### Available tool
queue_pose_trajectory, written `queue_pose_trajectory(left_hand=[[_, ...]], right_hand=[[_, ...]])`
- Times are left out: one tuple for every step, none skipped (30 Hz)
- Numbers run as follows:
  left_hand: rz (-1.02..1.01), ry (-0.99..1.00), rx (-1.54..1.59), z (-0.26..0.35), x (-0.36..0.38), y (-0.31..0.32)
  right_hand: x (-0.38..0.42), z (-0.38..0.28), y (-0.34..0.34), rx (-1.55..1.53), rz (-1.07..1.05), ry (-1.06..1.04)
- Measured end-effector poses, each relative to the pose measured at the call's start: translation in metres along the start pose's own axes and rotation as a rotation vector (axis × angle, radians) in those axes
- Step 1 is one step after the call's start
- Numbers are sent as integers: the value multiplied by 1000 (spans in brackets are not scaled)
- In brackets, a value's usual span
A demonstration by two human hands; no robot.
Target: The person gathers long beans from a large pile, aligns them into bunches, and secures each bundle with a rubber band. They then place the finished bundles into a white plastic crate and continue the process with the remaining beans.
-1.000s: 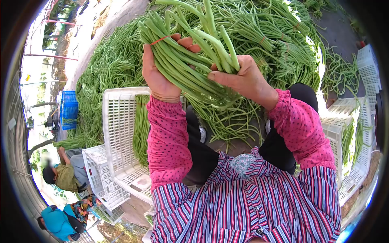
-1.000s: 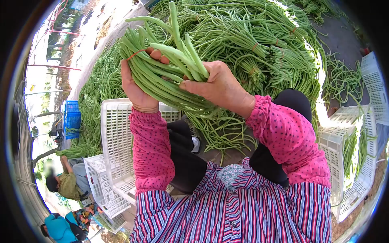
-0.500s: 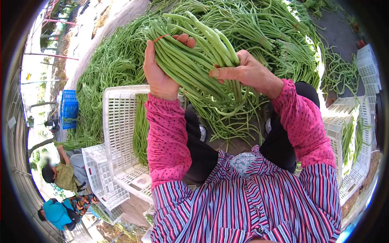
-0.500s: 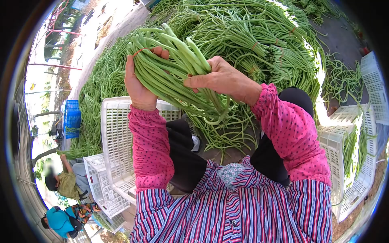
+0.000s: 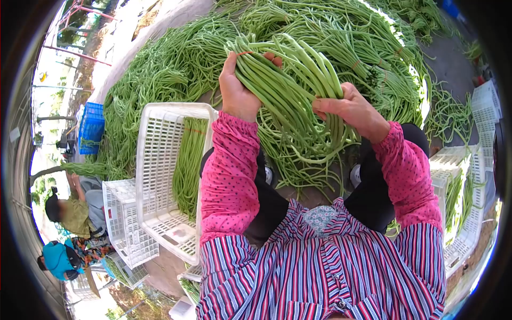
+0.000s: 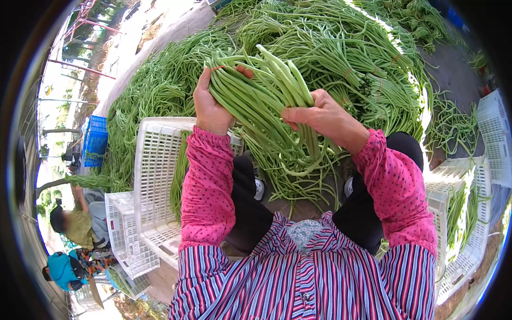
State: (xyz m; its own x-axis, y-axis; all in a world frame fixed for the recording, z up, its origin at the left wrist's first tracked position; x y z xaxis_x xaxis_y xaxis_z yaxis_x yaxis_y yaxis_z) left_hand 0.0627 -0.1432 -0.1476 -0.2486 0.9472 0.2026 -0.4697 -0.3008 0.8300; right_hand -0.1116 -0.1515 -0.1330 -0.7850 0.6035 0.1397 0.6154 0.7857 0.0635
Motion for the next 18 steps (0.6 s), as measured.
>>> queue_pose_trajectory(left_hand=[[76, -1, 75, -3, 1, -4], [93, 4, 77, -4, 1, -4], [80, 8, 78, -5, 0, -3], [90, 10, 90, -6, -2, -5], [101, 12, 103, -7, -3, -7], [125, 8, 115, -8, -3, -8], [116, 7, 113, -8, -3, -5], [147, 13, 104, -8, -2, -6], [178, 18, 97, -8, -2, -8], [150, -45, 158, -14, -4, -7], [149, -55, 161, -15, -4, -9], [122, -28, 137, -12, -5, -9], [94, -3, 113, -9, -6, -8], [137, 19, 133, -3, -8, -15], [237, 46, 277, 7, -9, -23], [216, 134, 268, 32, -10, -30], [210, 123, 425, 52, -19, -52], [146, 219, 308, 74, -9, -47]], right_hand=[[2, 1, -2, -2, 11, 17], [3, 3, -5, -3, 19, 11], [4, 4, -6, 6, 23, 1], [5, 6, -7, -2, 31, -1], [7, 9, -8, -10, 39, -2], [9, 13, -9, -32, 49, 6], [11, 12, -9, -30, 55, -1], [15, 12, -10, -21, 73, 4], [20, 13, -11, -11, 92, 9], [24, 15, -12, -35, 100, 15], [29, 15, -11, -34, 109, 20], [35, 14, -11, -41, 121, 24], [42, 13, -11, -49, 134, 29], [53, 13, -14, -50, 148, 38], [68, 18, -18, -36, 142, 78], [84, 22, -24, -22, 136, 120], [98, 23, -30, -25, 146, 137], [114, 15, -44, -25, 217, 68]])
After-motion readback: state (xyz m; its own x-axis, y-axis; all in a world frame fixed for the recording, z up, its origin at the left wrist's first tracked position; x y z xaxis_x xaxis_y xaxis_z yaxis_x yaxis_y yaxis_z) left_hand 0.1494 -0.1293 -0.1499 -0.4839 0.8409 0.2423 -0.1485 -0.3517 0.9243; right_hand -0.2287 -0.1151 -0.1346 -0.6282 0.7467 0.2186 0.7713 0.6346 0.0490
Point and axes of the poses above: each hand's wrist, its own x-axis away from the middle knuckle, its own y-axis out of the palm, z = x × y, the point moved 10 cm from there along -x, towards the middle knuckle, and after that the axes turned 4 degrees about z, right-handed, at the moved point
